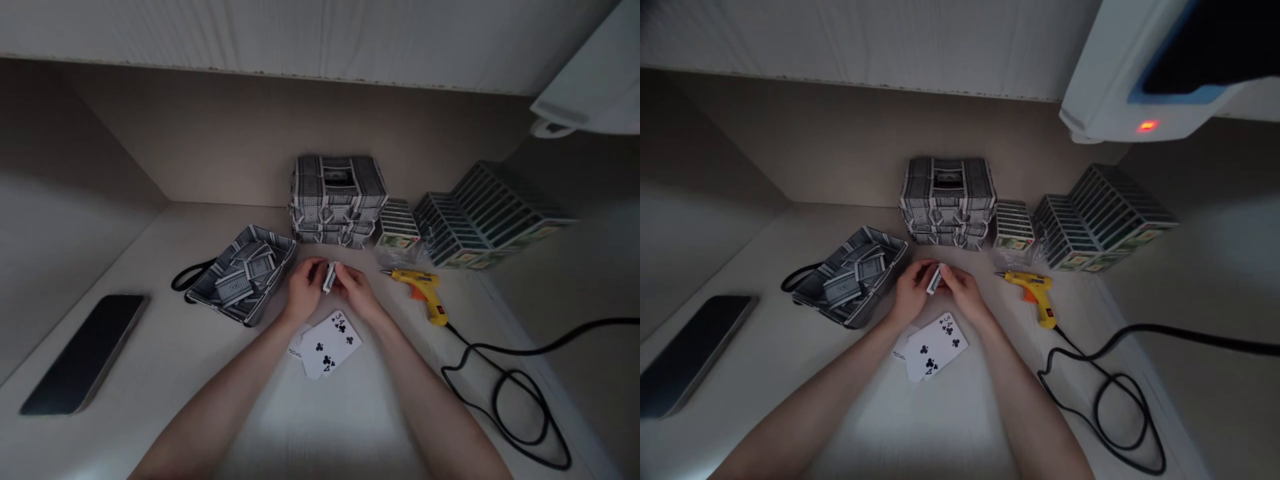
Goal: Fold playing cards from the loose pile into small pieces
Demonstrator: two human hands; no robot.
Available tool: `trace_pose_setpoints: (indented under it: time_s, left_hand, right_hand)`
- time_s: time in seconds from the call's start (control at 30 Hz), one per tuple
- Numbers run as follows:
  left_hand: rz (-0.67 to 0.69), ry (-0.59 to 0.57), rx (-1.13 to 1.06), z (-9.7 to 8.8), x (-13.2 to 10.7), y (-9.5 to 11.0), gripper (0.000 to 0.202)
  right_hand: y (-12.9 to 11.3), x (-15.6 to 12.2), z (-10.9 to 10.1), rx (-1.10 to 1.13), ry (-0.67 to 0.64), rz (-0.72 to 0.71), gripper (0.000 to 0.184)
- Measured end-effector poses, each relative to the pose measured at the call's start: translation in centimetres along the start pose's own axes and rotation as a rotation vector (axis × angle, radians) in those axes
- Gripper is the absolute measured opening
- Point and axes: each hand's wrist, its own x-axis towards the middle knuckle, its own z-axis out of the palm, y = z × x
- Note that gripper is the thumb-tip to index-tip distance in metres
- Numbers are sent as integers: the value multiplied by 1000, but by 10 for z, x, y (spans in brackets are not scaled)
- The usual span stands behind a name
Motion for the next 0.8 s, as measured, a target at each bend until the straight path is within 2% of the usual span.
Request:
trace_pose_setpoints:
  time_s: [0.1, 0.2, 0.4, 0.57, 0.8]
  left_hand:
    - [75, -40, -13, -1, 0, 2, 21]
    - [71, -42, 4, -1, 2, 2, 17]
    - [32, 53, -25, 2, 1, -1, 16]
    - [-43, 158, -137, 3, 0, 1, 15]
    - [-102, 206, -237, 1, 3, 3, 9]
  right_hand:
    - [-3, 0, 1, 73, 1, 25, 36]
    - [-4, 0, 2, 91, 18, 22, 33]
    - [-1, 3, 3, 113, 77, 35, 31]
    - [-2, 4, 4, 206, 98, 60, 30]
    - [-3, 4, 4, 313, 156, 0, 27]
